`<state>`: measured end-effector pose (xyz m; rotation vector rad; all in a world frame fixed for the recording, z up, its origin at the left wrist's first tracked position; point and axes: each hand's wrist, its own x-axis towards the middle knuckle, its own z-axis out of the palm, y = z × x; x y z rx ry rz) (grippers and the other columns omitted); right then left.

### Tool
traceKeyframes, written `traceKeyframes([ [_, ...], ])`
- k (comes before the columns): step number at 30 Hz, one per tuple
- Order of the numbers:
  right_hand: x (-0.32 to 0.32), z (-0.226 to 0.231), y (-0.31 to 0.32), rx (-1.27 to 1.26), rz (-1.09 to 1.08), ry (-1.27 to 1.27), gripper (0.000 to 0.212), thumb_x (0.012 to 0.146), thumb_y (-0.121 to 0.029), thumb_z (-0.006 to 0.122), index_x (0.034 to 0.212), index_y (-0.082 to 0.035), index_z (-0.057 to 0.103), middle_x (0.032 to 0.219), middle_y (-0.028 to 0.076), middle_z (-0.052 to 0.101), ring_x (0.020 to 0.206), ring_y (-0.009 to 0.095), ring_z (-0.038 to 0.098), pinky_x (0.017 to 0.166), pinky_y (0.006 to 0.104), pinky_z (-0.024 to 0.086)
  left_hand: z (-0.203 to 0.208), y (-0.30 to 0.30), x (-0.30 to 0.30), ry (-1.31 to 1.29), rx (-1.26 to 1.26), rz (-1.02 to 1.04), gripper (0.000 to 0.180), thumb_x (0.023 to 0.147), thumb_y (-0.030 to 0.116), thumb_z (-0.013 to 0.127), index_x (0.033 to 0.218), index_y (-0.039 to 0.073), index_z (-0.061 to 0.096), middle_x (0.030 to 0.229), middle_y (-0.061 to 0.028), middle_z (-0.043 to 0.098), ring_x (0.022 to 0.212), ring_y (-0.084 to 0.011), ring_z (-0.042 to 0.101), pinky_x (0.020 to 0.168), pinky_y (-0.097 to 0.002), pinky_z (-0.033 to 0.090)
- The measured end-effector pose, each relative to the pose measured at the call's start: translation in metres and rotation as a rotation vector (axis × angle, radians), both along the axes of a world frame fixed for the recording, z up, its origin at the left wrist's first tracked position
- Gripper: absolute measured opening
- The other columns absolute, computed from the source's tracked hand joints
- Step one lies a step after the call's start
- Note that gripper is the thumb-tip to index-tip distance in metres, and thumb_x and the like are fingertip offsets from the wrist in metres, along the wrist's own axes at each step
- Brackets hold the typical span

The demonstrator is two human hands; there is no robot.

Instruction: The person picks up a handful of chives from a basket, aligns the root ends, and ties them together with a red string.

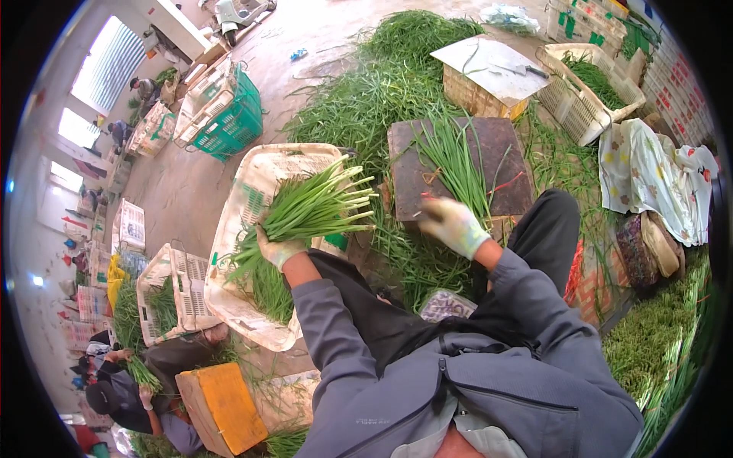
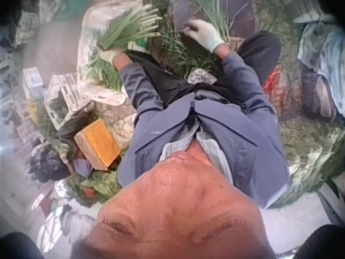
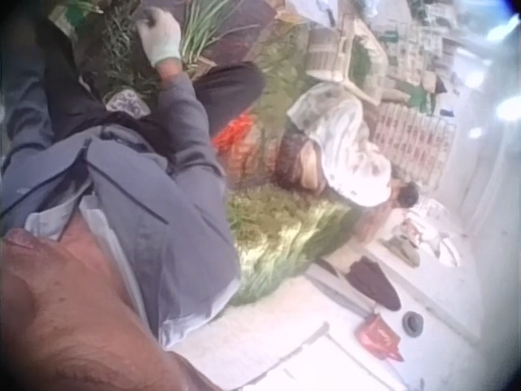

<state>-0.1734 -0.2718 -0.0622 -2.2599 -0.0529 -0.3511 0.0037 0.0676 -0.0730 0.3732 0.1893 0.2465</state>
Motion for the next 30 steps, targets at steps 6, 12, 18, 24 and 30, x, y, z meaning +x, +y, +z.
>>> traceKeyframes([
  [6, 0.061, 0.047, 0.057, -0.178, -0.009, -0.057, 0.053, 0.079, -0.049, 0.07, 0.11, -0.006, 0.069, 0.118, 0.023, 0.06, 0.11, 0.037, 0.059, 0.094, 0.0452, 0.047, 0.004, -0.03, -0.006, -0.051, 0.065, -0.137, 0.025, 0.098, 0.031, 0.049, 0.1, 0.01, 0.061, 0.102, -0.0084, 0.067, 0.099, -0.0276, 0.063, 0.093, -0.048, 0.05],
  [12, 0.08, 0.019, 0.063, 0.55, 0.125, 0.254, 0.044, 0.077, -0.03, 0.076, 0.11, -0.002, 0.07, 0.124, 0.017, 0.058, 0.109, 0.029, 0.063, 0.095, 0.0382, 0.051, 0.003, -0.036, -0.009, -0.007, 0.011, -0.177, 0.026, 0.096, 0.032, 0.05, 0.099, 0.01, 0.064, 0.104, -0.01, 0.069, 0.1, -0.0305, 0.063, 0.095, -0.0558, 0.048],
  [18, 0.072, 0.0, 0.059, 0.925, 0.08, 0.184, 0.03, 0.08, -0.014, 0.073, 0.106, 0.001, 0.072, 0.116, 0.01, 0.063, 0.108, 0.021, 0.063, 0.092, 0.0333, 0.05, -0.002, -0.044, -0.004, 0.036, -0.052, -0.197, 0.024, 0.096, 0.03, 0.054, 0.096, 0.009, 0.065, 0.101, -0.01, 0.069, 0.097, -0.0277, 0.064, 0.092, -0.0493, 0.05],
  [24, 0.039, 0.017, 0.022, 1.468, 0.051, 0.071, 0.026, 0.089, -0.013, 0.068, 0.11, 0.002, 0.068, 0.103, 0.005, 0.069, 0.087, 0.01, 0.062, 0.081, 0.0252, 0.05, -0.01, 0.005, 0.006, -0.053, -0.071, -0.118, 0.032, 0.096, 0.035, 0.049, 0.1, 0.009, 0.067, 0.105, -0.0106, 0.068, 0.104, -0.0338, 0.061, 0.096, -0.0556, 0.047],
  [30, -0.008, -0.03, -0.034, 0.138, 0.122, 0.108, 0.02, 0.084, -0.012, 0.069, 0.102, -0.005, 0.072, 0.096, 0.011, 0.07, 0.088, 0.023, 0.067, 0.083, 0.0333, 0.053, -0.003, -0.002, 0.005, 0.093, 0.102, 0.013, 0.037, 0.094, 0.038, 0.049, 0.11, 0.01, 0.068, 0.123, -0.0147, 0.063, 0.114, -0.0371, 0.057, 0.099, -0.0598, 0.044],
])
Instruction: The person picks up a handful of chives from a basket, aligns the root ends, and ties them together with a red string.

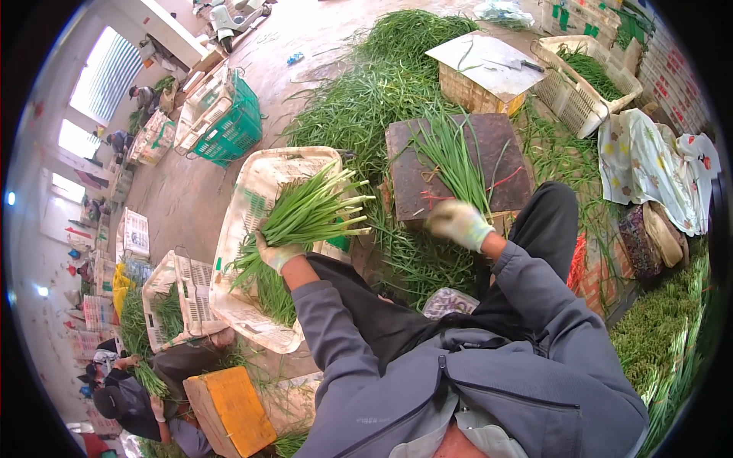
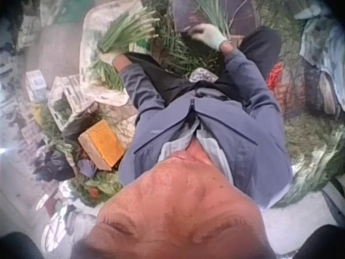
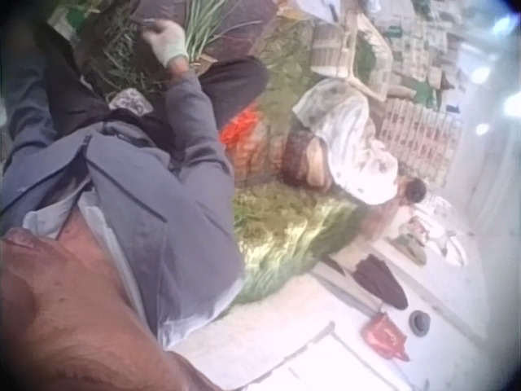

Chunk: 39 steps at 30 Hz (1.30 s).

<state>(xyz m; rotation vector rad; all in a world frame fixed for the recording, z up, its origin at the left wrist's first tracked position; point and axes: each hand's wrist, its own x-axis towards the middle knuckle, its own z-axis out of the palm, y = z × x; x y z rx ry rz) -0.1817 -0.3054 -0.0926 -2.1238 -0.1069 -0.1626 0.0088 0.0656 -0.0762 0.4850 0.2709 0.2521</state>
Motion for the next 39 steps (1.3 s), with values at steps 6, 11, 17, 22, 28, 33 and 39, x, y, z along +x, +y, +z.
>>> traceKeyframes([
  [6, 0.032, 0.078, 0.073, 0.169, -0.142, -0.208, 0.031, 0.082, -0.028, 0.073, 0.102, -0.004, 0.07, 0.096, 0.015, 0.069, 0.09, 0.033, 0.066, 0.085, 0.0383, 0.052, -0.013, 0.019, 0.003, -0.071, -0.001, -0.03, 0.037, 0.094, 0.037, 0.053, 0.111, 0.006, 0.066, 0.119, -0.0166, 0.064, 0.111, -0.0387, 0.059, 0.098, -0.0564, 0.046],
  [11, 0.064, 0.076, 0.096, 0.187, -0.114, -0.089, 0.049, 0.075, -0.036, 0.077, 0.111, -0.004, 0.068, 0.1, 0.017, 0.07, 0.093, 0.031, 0.067, 0.085, 0.038, 0.052, 0.005, -0.026, -0.013, -0.03, 0.016, -0.134, 0.023, 0.097, 0.031, 0.054, 0.099, 0.011, 0.063, 0.101, -0.0069, 0.067, 0.097, -0.0267, 0.063, 0.09, -0.0485, 0.05],
  [17, 0.07, 0.057, 0.11, 0.307, -0.016, -0.046, 0.031, 0.08, -0.023, 0.074, 0.108, -0.008, 0.072, 0.094, 0.013, 0.072, 0.084, 0.026, 0.069, 0.079, 0.034, 0.053, 0.004, -0.021, -0.01, -0.06, -0.054, -0.184, 0.023, 0.096, 0.03, 0.054, 0.096, 0.01, 0.064, 0.097, -0.0083, 0.068, 0.094, -0.0269, 0.064, 0.088, -0.0478, 0.052],
  [22, 0.059, 0.061, 0.101, 0.505, 0.032, 0.043, 0.024, 0.084, -0.014, 0.074, 0.106, -0.003, 0.072, 0.087, 0.006, 0.073, 0.078, 0.01, 0.064, 0.077, 0.0283, 0.052, -0.005, -0.014, -0.006, -0.065, -0.049, -0.183, 0.022, 0.095, 0.029, 0.056, 0.096, 0.009, 0.064, 0.096, -0.0091, 0.068, 0.092, -0.0263, 0.064, 0.088, -0.0461, 0.052],
  [28, 0.015, 0.065, 0.051, 0.44, -0.249, 0.06, 0.026, 0.087, -0.024, 0.066, 0.098, -0.002, 0.073, 0.081, 0.012, 0.072, 0.076, 0.02, 0.07, 0.071, 0.0317, 0.053, -0.004, 0.0, -0.009, -0.066, 0.01, -0.118, 0.023, 0.095, 0.031, 0.055, 0.096, 0.01, 0.064, 0.095, -0.008, 0.067, 0.091, -0.0264, 0.064, 0.087, -0.047, 0.053],
  [33, -0.031, -0.056, 0.012, -0.544, 0.37, 0.481, 0.023, 0.078, -0.026, 0.071, 0.092, -0.008, 0.074, 0.091, 0.013, 0.072, 0.087, 0.034, 0.067, 0.082, 0.0414, 0.053, -0.003, 0.007, -0.001, -0.031, -0.094, -0.078, 0.027, 0.096, 0.036, 0.051, 0.097, 0.012, 0.065, 0.096, -0.0058, 0.067, 0.093, -0.0284, 0.063, 0.086, -0.0501, 0.052],
  [39, -0.001, 0.028, 0.047, -0.162, -0.091, -0.238, 0.015, 0.083, -0.014, 0.069, 0.096, -0.007, 0.07, 0.091, 0.013, 0.067, 0.086, 0.034, 0.065, 0.077, 0.0396, 0.052, 0.015, -0.019, -0.015, 0.018, 0.006, -0.118, 0.02, 0.09, 0.028, 0.065, 0.089, 0.008, 0.065, 0.09, -0.0083, 0.067, 0.088, -0.0277, 0.064, 0.083, -0.0466, 0.053],
])
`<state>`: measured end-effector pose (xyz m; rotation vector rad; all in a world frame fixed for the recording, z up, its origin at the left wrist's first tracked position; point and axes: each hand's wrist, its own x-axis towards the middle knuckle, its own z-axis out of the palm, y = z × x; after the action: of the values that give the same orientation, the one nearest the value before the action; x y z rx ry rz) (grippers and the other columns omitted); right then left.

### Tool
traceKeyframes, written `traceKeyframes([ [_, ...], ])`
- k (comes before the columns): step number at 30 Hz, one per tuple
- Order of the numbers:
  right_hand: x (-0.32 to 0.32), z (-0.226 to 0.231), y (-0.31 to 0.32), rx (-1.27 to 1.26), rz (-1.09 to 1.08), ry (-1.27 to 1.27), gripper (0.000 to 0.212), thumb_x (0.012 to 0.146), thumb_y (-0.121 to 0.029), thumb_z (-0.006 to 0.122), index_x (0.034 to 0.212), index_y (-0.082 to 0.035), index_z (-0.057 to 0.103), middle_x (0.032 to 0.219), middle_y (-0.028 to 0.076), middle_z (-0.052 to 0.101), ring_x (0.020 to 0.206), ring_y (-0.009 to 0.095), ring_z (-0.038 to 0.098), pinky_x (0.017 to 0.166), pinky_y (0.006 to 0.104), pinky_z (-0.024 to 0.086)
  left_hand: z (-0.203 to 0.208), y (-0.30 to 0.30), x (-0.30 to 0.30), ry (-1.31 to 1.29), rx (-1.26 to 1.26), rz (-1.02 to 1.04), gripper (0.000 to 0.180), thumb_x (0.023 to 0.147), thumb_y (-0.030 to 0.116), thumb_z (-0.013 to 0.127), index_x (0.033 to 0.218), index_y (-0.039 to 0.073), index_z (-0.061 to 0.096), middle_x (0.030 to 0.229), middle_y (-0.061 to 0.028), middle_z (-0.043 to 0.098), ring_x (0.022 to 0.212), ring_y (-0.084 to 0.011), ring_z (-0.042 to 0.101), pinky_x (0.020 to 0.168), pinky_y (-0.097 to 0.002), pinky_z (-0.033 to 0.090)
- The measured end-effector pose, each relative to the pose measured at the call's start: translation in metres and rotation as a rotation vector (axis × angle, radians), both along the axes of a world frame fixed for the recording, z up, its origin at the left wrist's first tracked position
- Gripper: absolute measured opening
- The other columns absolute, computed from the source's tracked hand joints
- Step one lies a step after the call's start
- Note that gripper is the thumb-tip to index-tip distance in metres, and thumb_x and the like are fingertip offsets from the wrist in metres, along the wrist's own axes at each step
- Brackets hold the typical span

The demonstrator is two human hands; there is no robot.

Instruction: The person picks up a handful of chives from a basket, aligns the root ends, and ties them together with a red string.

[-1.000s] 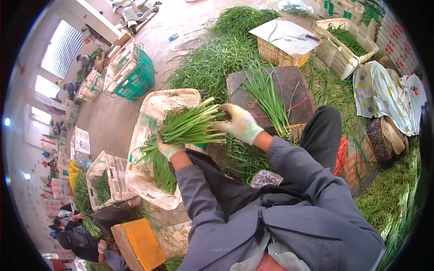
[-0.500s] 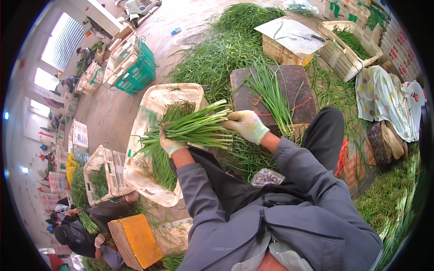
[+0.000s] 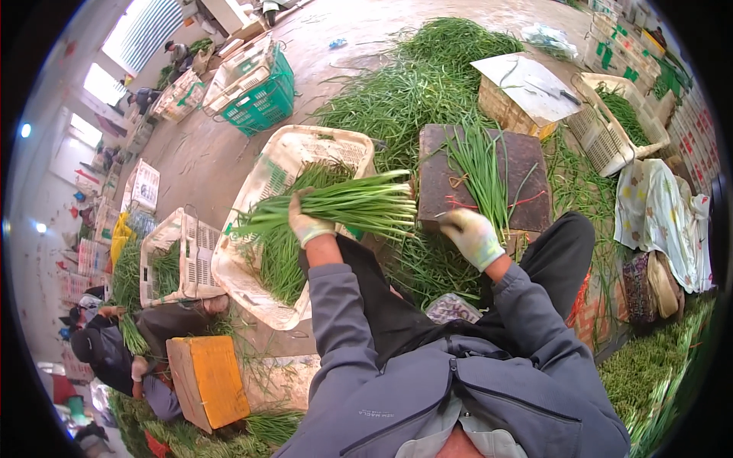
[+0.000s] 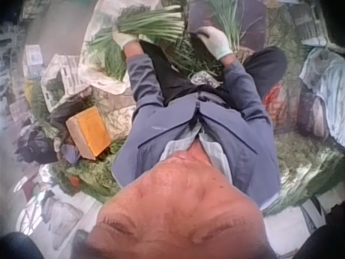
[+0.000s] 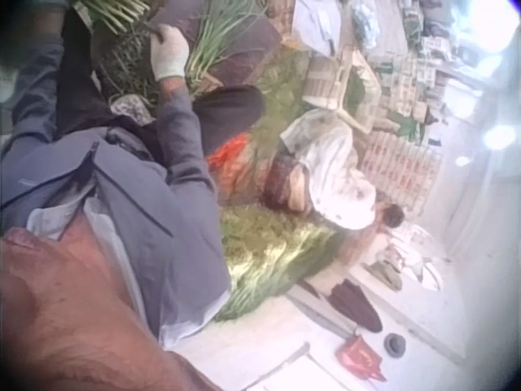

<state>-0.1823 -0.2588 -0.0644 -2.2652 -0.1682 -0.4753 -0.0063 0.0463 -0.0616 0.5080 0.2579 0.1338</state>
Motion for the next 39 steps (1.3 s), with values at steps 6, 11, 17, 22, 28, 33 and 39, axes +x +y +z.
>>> traceKeyframes([
  [6, 0.06, 0.06, 0.083, -0.085, 0.235, -0.143, 0.02, 0.085, -0.024, 0.067, 0.1, -0.01, 0.068, 0.095, 0.01, 0.064, 0.088, 0.031, 0.065, 0.079, 0.0405, 0.052, -0.019, -0.036, 0.002, 0.043, -0.021, -0.072, 0.012, 0.09, 0.018, 0.065, 0.086, 0.007, 0.062, 0.083, -0.0129, 0.066, 0.077, -0.0278, 0.064, 0.077, -0.0448, 0.054],
  [11, 0.098, 0.038, 0.106, -0.128, 0.144, -0.121, 0.018, 0.083, -0.026, 0.068, 0.094, -0.011, 0.07, 0.088, 0.01, 0.063, 0.084, 0.031, 0.064, 0.076, 0.0409, 0.053, -0.02, -0.072, -0.014, -0.028, 0.091, -0.252, 0.022, 0.092, 0.022, 0.064, 0.083, 0.002, 0.061, 0.084, -0.0128, 0.066, 0.077, -0.026, 0.063, 0.079, -0.0408, 0.053],
  [17, 0.103, 0.04, 0.075, 0.679, 0.201, 0.199, 0.02, 0.086, -0.016, 0.07, 0.098, 0.0, 0.073, 0.09, 0.008, 0.074, 0.077, 0.014, 0.066, 0.074, 0.0287, 0.053, -0.013, -0.066, -0.015, 0.075, -0.2, -0.372, 0.027, 0.09, 0.031, 0.071, 0.082, 0.007, 0.061, 0.072, -0.0073, 0.063, 0.067, -0.0226, 0.06, 0.069, -0.0381, 0.052],
  [22, 0.087, 0.068, 0.02, 1.434, 0.337, 0.168, 0.021, 0.094, -0.018, 0.063, 0.111, -0.005, 0.063, 0.097, 0.007, 0.069, 0.082, 0.016, 0.063, 0.075, 0.0273, 0.05, -0.019, -0.039, -0.006, 0.027, 0.079, -0.21, 0.019, 0.092, 0.027, 0.066, 0.086, 0.009, 0.062, 0.068, -0.0041, 0.063, 0.066, -0.0307, 0.061, 0.074, -0.0535, 0.053],
  [28, 0.029, 0.073, -0.075, 1.858, 0.745, -0.17, 0.017, 0.095, -0.024, 0.064, 0.107, -0.014, 0.065, 0.08, -0.002, 0.056, 0.071, 0.012, 0.056, 0.06, 0.027, 0.046, 0.002, -0.031, -0.005, 0.099, -0.063, -0.052, 0.026, 0.095, 0.031, 0.059, 0.077, 0.013, 0.055, 0.068, -0.0018, 0.06, 0.07, -0.0247, 0.059, 0.075, -0.0439, 0.052],
  [33, -0.021, 0.11, -0.083, 0.4, 0.712, 0.506, 0.027, 0.077, -0.011, 0.074, 0.099, 0.004, 0.069, 0.093, 0.013, 0.072, 0.082, 0.022, 0.07, 0.078, 0.0308, 0.055, 0.002, -0.019, 0.001, 0.048, -0.044, -0.02, 0.03, 0.094, 0.036, 0.061, 0.072, 0.015, 0.057, 0.071, -0.0039, 0.063, 0.076, -0.0268, 0.062, 0.076, -0.0426, 0.052],
  [39, -0.001, 0.11, -0.05, 0.401, 0.272, 0.207, 0.023, 0.081, -0.017, 0.072, 0.098, -0.001, 0.07, 0.089, 0.012, 0.071, 0.083, 0.02, 0.069, 0.079, 0.0312, 0.053, 0.009, -0.015, 0.0, -0.159, -0.171, -0.077, 0.019, 0.094, 0.03, 0.061, 0.09, 0.012, 0.061, 0.077, 0.0017, 0.061, 0.076, -0.0183, 0.06, 0.078, -0.0355, 0.051],
])
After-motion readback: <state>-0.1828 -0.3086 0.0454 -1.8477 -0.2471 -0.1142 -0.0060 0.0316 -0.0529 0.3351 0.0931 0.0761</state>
